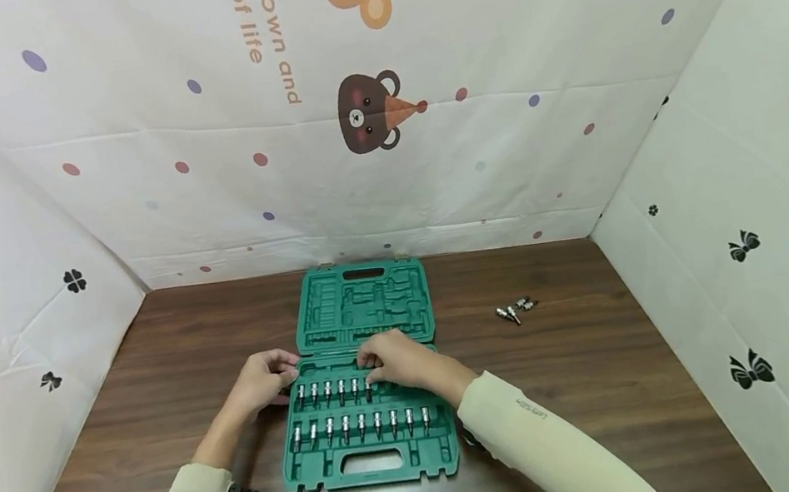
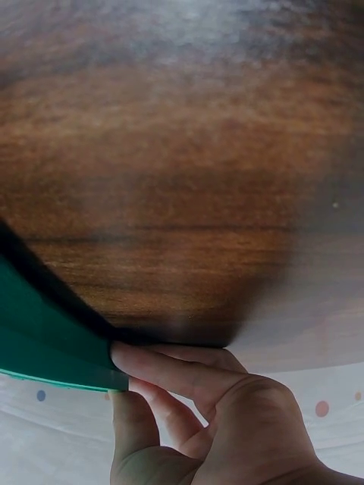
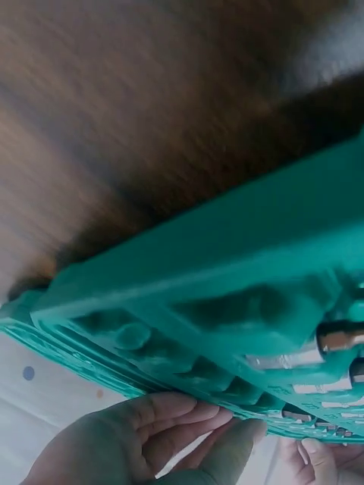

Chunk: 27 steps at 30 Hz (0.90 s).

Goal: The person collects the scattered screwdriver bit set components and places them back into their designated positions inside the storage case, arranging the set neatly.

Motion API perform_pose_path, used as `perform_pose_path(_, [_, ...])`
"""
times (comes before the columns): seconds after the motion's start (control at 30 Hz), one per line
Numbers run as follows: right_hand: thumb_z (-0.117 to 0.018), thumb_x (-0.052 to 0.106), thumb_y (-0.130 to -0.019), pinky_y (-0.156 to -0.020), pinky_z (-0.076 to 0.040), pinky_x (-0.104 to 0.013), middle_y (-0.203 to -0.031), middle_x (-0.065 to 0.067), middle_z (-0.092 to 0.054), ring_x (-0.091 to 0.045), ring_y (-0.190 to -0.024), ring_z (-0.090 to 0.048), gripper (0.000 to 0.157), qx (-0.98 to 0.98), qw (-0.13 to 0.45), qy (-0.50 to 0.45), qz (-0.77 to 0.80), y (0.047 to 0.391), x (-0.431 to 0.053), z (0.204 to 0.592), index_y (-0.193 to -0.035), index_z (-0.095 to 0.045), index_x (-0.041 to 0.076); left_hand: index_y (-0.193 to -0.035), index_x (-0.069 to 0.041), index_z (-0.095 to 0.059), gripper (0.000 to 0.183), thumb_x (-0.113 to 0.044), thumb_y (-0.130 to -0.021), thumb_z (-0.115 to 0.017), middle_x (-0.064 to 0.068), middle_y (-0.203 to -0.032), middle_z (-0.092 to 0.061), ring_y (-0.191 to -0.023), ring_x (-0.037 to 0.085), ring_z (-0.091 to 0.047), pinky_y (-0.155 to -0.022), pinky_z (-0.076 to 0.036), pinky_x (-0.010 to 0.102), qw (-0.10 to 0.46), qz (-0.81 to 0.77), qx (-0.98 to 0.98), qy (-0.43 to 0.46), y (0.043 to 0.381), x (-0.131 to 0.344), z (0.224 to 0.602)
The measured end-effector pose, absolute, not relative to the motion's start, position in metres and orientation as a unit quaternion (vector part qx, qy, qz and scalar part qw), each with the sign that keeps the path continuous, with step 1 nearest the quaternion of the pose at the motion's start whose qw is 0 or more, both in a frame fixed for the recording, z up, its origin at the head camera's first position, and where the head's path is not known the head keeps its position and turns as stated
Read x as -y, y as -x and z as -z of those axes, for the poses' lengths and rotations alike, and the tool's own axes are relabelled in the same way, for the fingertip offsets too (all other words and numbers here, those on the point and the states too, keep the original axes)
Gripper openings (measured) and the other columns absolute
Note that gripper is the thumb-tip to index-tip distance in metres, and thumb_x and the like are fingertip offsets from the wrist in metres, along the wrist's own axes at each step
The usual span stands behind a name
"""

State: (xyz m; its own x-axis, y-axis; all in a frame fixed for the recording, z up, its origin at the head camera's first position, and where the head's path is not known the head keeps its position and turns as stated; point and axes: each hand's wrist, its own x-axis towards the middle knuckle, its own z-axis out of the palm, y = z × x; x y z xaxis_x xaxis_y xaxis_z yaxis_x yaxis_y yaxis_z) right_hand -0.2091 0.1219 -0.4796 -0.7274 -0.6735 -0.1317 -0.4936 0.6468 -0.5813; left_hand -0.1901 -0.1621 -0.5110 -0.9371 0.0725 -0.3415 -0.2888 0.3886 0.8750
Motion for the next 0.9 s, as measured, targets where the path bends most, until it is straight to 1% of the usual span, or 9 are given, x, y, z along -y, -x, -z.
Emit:
perform_pose_path(0.13, [-0.075, 0.018, -0.096, -0.085, -0.058, -0.028, -0.113, -0.002, -0.072, -0.013, -0.100, -0.067, 0.025, -0.888, 0.157, 0.321, 0.290, 0.206, -0.131, 0.480, -0.120, -0.073, 0.011, -0.116, 0.002, -0.067, 0.016, 0.000, -0.101, -0.059, 0.015, -0.100, -0.062, -0.086, 0.025, -0.063, -0.068, -0.063, 0.039, 0.163, -0.548, -0.817, 0.068, 0.189, 0.163, 0.512])
perform_pose_path(0.27, [-0.075, 0.016, -0.096, -0.085, -0.058, -0.029, -0.112, -0.003, -0.072, -0.012, -0.098, -0.067, 0.025, -0.887, 0.137, 0.309, 0.315, 0.204, -0.143, 0.479, -0.120, -0.072, 0.009, -0.115, 0.002, -0.067, 0.016, 0.000, -0.101, -0.059, 0.015, -0.099, -0.062, -0.085, 0.024, -0.063, -0.067, -0.063, 0.039, 0.162, -0.550, -0.816, 0.068, 0.189, 0.164, 0.513])
perform_pose_path(0.5, [-0.075, 0.018, -0.097, -0.082, -0.058, -0.026, -0.110, -0.002, -0.071, -0.009, -0.095, -0.066, 0.026, -0.888, 0.120, 0.286, 0.339, 0.200, -0.172, 0.484, -0.121, -0.071, 0.009, -0.115, 0.002, -0.067, 0.016, 0.001, -0.101, -0.059, 0.015, -0.100, -0.062, -0.087, 0.025, -0.064, -0.068, -0.063, 0.040, 0.161, -0.549, -0.818, 0.066, 0.188, 0.160, 0.514])
perform_pose_path(0.63, [-0.075, 0.018, -0.096, -0.083, -0.059, -0.026, -0.112, -0.002, -0.071, -0.010, -0.096, -0.067, 0.027, -0.888, 0.095, 0.278, 0.354, 0.194, -0.188, 0.486, -0.122, -0.070, 0.009, -0.115, 0.001, -0.068, 0.016, 0.000, -0.101, -0.059, 0.015, -0.100, -0.063, -0.087, 0.024, -0.064, -0.068, -0.063, 0.039, 0.161, -0.549, -0.817, 0.067, 0.188, 0.158, 0.514])
perform_pose_path(0.77, [-0.076, 0.017, -0.095, -0.083, -0.060, -0.029, -0.114, -0.001, -0.070, -0.012, -0.098, -0.067, 0.028, -0.898, 0.059, 0.258, 0.352, 0.193, -0.205, 0.486, -0.122, -0.070, 0.011, -0.115, 0.001, -0.068, 0.016, 0.000, -0.101, -0.059, 0.015, -0.102, -0.063, -0.088, 0.024, -0.064, -0.067, -0.063, 0.039, 0.160, -0.552, -0.816, 0.064, 0.188, 0.158, 0.512])
perform_pose_path(0.9, [-0.077, 0.018, -0.095, -0.083, -0.060, -0.037, -0.115, -0.002, -0.069, -0.018, -0.101, -0.067, 0.032, -0.911, 0.019, 0.232, 0.340, 0.196, -0.222, 0.487, -0.125, -0.068, 0.011, -0.115, 0.002, -0.068, 0.016, 0.001, -0.101, -0.059, 0.015, -0.101, -0.063, -0.088, 0.025, -0.063, -0.067, -0.063, 0.040, 0.155, -0.552, -0.816, 0.070, 0.188, 0.161, 0.510])
